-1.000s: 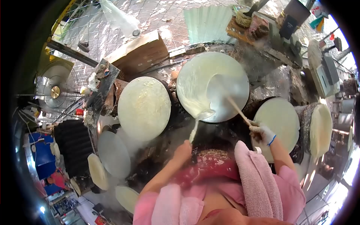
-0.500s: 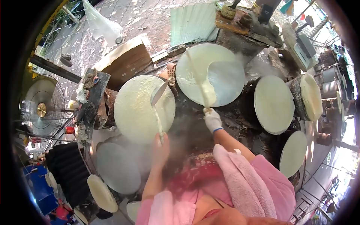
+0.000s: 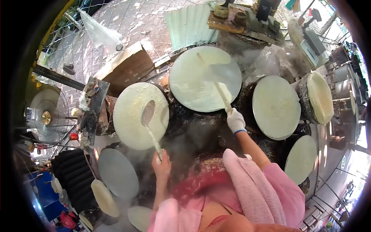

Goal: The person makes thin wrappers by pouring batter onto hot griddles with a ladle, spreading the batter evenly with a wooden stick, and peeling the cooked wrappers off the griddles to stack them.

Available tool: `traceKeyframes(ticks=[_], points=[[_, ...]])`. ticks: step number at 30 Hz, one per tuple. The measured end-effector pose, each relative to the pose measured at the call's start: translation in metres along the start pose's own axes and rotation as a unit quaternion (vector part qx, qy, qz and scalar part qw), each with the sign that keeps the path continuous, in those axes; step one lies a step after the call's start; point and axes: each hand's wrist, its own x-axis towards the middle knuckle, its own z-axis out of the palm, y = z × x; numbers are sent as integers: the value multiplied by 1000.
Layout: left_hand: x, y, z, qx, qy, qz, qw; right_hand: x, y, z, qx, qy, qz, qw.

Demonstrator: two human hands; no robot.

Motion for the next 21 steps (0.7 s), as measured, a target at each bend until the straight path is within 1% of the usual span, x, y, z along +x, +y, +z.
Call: traceKeyframes(ticks=[1,3,5,6,7,9,10,11,13,16,17,19,20,21], points=[[-4,5,10,-17,-1,-7,1000,19,12,-4,37,-9,-7,999],[-14,11,24,-49,1,-24,998,32,28,-2,76,-75,-12,994],[-23,14,40,-27,18,-16,999,5,15,-19,41,-132,-57,989],[-27,15,48,-16,27,-12,999,-1,22,-19,-54,-163,-124,977],[-31,17,54,-15,33,-15,999,-7,24,-33,-92,-187,-96,973],[-41,21,65,-17,49,-21,998,17,52,-40,-91,-97,-86,987],[-44,22,69,-14,53,-19,998,31,48,-57,-91,-64,-90,990],[-46,22,73,-11,55,-17,998,47,49,-64,-63,-21,-106,992],[-46,20,82,-8,49,-11,999,95,62,-54,-27,32,-118,992],[-41,20,90,5,30,-8,1000,82,50,-62,27,-46,-104,993],[-40,24,94,12,26,-10,1000,59,45,-71,32,-130,-84,987],[-38,30,101,19,22,-12,1000,41,55,-66,-82,-172,-71,979],[-38,33,103,21,21,-14,999,47,66,-62,-90,-141,-74,983],[-39,35,104,24,19,-18,999,64,83,-48,-55,-66,-107,991]])
